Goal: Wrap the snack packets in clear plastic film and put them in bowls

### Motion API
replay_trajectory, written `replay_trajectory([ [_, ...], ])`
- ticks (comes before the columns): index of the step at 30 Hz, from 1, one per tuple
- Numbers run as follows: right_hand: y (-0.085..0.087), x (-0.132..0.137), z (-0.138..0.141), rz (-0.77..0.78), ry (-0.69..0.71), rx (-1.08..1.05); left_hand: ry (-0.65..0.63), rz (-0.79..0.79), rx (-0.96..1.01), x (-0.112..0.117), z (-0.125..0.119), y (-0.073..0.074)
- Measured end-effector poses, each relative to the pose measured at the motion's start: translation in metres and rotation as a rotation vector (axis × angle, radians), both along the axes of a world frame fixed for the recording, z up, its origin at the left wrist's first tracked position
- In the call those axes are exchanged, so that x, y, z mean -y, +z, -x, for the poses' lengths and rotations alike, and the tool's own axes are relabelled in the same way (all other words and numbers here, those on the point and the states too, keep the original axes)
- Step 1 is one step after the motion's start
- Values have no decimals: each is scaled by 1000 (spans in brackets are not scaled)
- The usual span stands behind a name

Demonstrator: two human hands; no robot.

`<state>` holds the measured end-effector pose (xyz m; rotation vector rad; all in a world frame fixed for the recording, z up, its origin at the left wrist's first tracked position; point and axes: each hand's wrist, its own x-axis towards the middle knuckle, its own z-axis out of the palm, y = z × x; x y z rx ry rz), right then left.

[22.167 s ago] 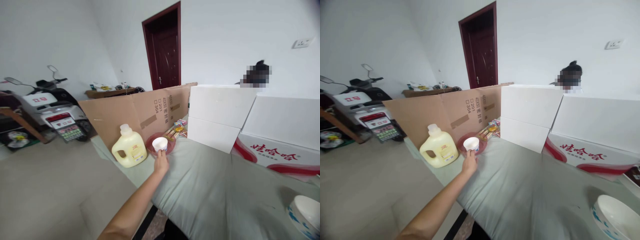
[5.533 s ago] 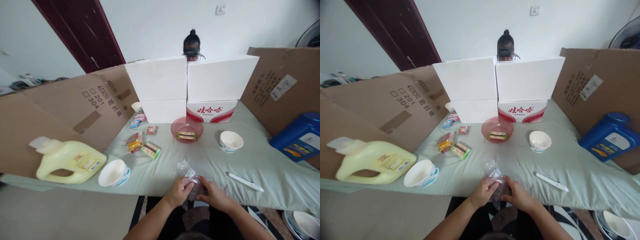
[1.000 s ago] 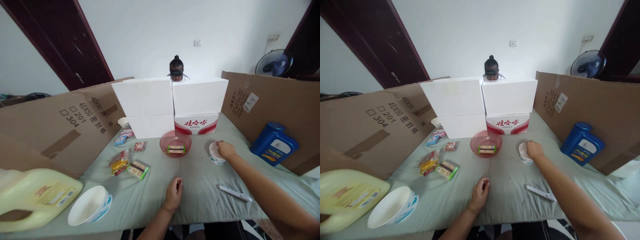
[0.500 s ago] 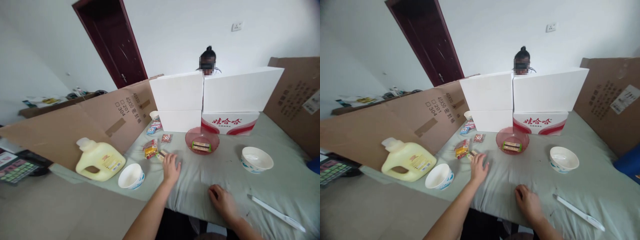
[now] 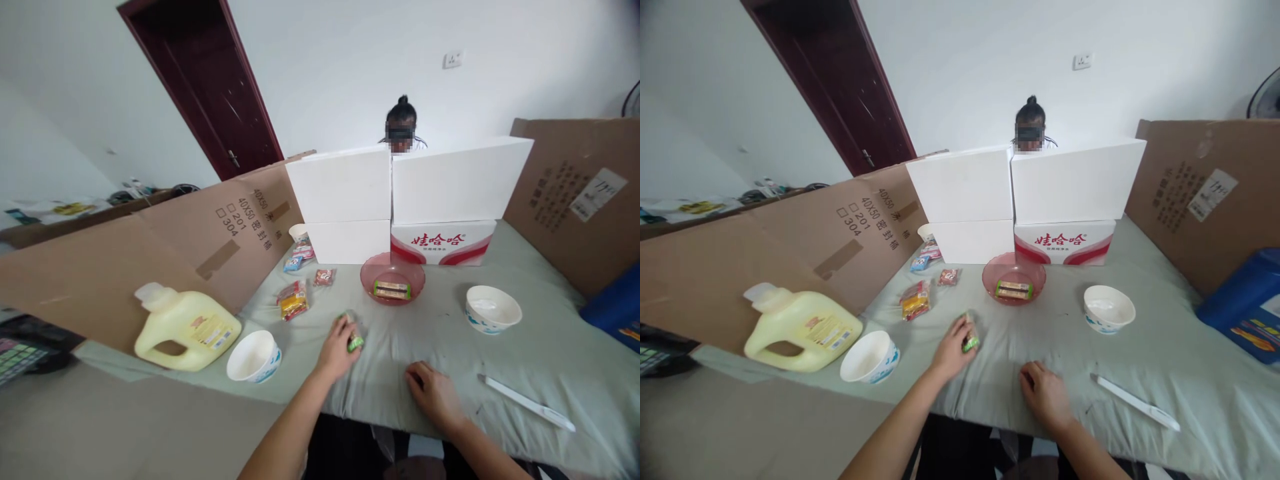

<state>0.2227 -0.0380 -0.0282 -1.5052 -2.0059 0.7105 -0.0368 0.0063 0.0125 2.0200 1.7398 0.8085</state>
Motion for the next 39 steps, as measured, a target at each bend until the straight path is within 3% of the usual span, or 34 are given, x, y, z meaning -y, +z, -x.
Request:
replay_trajectory([
  [2, -1, -2, 1, 22, -62, -105, -178, 42, 324, 19, -19, 0],
  [4, 0, -5, 2, 47, -116, -242, -281, 182, 675, 35, -36, -3],
  [7, 2, -8, 0, 87, -110, -391, -233, 374, 971, 45, -54, -12],
  [9, 4, -8, -3, 102, -122, -375, -118, 317, 883, 43, -62, -19],
  [13, 6, -5, -7, 67, -255, -132, -6, -117, 289, 39, -75, -28],
  [15, 8, -4, -4, 25, -293, -11, -9, -315, 42, 41, -83, -28],
  [18, 11, -2, 4, -29, -307, 118, -146, -433, -125, 51, -97, -29],
  [21, 16, -1, 2, -62, -292, 188, -284, -443, -177, 61, -106, -33],
  [25, 25, 7, -36, -154, -215, 274, -266, -409, -169, 65, -107, -37],
  [30, 27, 20, -109, -109, -451, 668, -249, -394, -157, 66, -107, -35],
  [32, 25, 20, -122, -75, -449, 724, -240, -389, -157, 66, -108, -34],
  [35, 27, 15, -109, -115, -310, 613, -241, -387, -155, 67, -109, -34],
  [39, 44, 4, -47, -190, -50, 410, -256, -428, -76, 68, -106, -34],
])
